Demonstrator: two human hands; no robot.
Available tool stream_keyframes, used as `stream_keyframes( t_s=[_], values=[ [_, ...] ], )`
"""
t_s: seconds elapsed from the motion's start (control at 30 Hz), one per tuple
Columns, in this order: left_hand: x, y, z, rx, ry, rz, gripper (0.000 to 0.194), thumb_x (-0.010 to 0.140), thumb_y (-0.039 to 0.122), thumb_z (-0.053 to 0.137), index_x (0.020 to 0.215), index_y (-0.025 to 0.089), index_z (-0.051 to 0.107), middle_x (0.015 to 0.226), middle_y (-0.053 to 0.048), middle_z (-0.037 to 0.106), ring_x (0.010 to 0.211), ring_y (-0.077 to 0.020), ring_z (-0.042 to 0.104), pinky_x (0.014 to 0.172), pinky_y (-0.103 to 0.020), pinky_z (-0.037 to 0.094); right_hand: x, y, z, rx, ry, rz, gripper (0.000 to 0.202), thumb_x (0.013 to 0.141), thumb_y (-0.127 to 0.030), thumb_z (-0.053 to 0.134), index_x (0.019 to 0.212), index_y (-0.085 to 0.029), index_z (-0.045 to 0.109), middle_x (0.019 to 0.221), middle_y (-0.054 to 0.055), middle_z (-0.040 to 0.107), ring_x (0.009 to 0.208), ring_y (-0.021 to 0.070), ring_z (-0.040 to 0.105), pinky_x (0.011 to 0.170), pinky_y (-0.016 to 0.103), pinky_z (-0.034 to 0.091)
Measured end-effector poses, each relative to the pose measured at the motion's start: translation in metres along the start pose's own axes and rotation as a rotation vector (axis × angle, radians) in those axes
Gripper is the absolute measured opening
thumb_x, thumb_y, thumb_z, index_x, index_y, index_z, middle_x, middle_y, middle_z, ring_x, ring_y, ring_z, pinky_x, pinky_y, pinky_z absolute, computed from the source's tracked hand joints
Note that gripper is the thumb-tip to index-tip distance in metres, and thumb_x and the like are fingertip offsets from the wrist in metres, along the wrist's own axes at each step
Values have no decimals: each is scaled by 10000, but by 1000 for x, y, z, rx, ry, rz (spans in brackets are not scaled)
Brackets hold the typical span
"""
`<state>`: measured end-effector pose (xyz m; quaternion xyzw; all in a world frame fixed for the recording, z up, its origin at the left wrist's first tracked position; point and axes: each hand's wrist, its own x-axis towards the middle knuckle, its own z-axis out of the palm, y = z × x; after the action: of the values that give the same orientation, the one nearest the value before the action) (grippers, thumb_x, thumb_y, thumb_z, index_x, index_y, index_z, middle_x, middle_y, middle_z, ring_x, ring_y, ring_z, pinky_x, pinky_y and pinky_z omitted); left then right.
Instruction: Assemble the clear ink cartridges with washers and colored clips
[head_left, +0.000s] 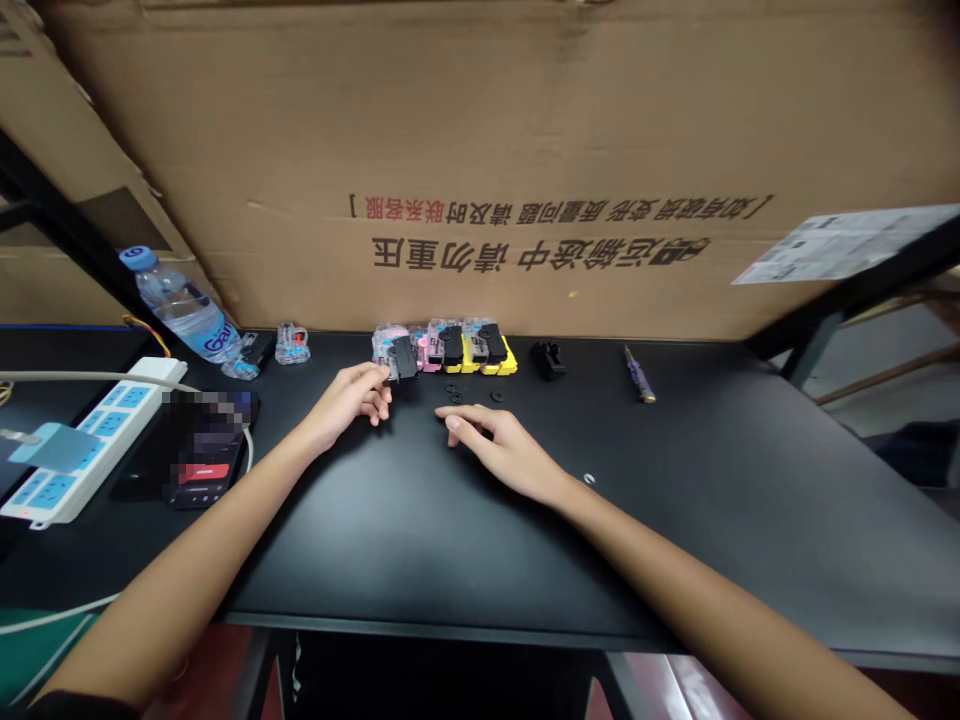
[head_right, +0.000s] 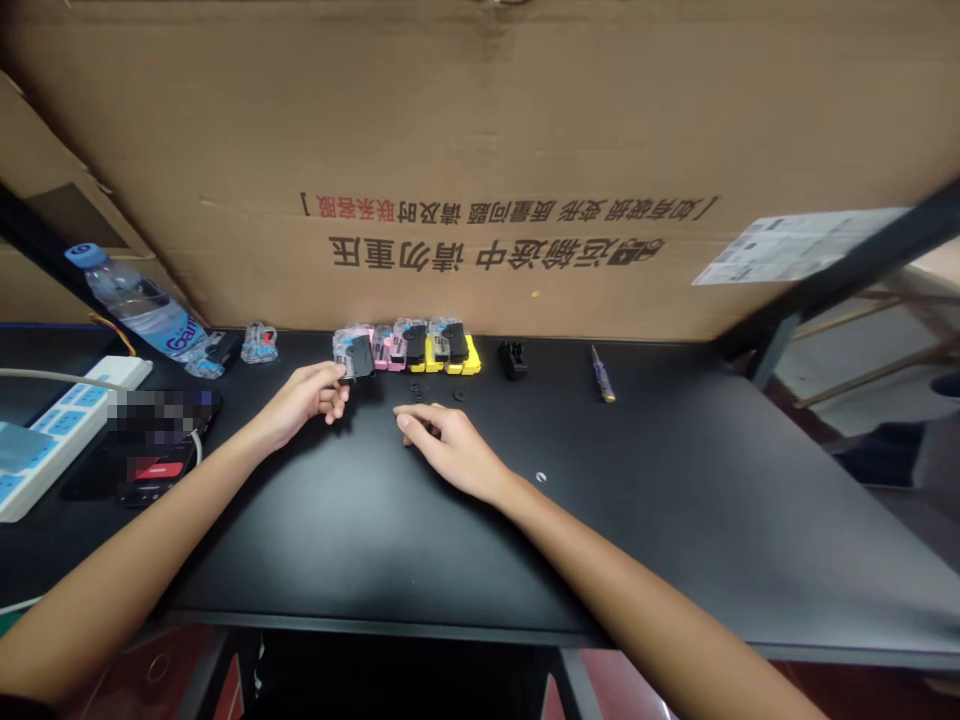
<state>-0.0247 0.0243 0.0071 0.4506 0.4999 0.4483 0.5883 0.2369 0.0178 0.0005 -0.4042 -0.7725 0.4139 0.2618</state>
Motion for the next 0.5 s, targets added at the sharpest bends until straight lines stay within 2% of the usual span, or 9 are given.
stream_keyframes(
  t_s=[0.1, 0.17, 0.23, 0.33, 0.43, 0.5],
  values=[
    [14, 0, -3, 42, 24, -23, 439, 929, 538, 796, 826, 147, 628, 727, -43, 690, 544, -112, 661, 485, -203, 513, 0, 0, 1, -12, -17, -32, 443, 1082, -540, 507, 946, -218, 778, 979, 89, 817, 988, 282, 726, 911, 417, 511],
    [19, 0, -1, 1, 70, -26, 430, 965, 534, 777, 872, 131, 659, 768, -81, 743, 611, -138, 719, 567, -234, 581, 0, -1, 2, -10, -25, -39, 459, 1088, -538, 499, 867, -221, 749, 993, 91, 814, 1017, 282, 727, 931, 417, 507],
    [21, 0, 1, -94, 97, -25, 383, 1012, 487, 742, 952, 110, 704, 889, -138, 806, 781, -174, 798, 767, -290, 658, -1, -2, 2, -13, -32, -37, 438, 1092, -517, 497, 902, -218, 754, 958, 80, 804, 997, 271, 724, 928, 409, 506],
    [18, 1, 3, -267, 67, -48, 205, 1064, 288, 670, 1003, 106, 743, 1124, -182, 833, 1109, -198, 811, 1073, -346, 617, -1, -2, 2, -30, -42, -44, 413, 1098, -485, 494, 968, -210, 774, 893, 63, 787, 954, 255, 711, 915, 398, 505],
    [11, 1, 2, -374, 53, -79, 146, 1031, 113, 617, 962, 137, 744, 1227, -162, 824, 1261, -196, 765, 1158, -356, 573, -2, -1, 2, -38, -46, -56, 407, 1102, -461, 498, 955, -208, 782, 894, 62, 792, 956, 249, 709, 926, 395, 507],
    [6, 2, 0, -398, 62, -60, 179, 1015, 84, 590, 946, 150, 741, 1245, -151, 821, 1277, -185, 756, 1148, -344, 576, -2, 0, 2, -38, -52, -60, 392, 1099, -446, 509, 955, -209, 786, 908, 63, 798, 966, 246, 714, 936, 394, 512]
  ],
)
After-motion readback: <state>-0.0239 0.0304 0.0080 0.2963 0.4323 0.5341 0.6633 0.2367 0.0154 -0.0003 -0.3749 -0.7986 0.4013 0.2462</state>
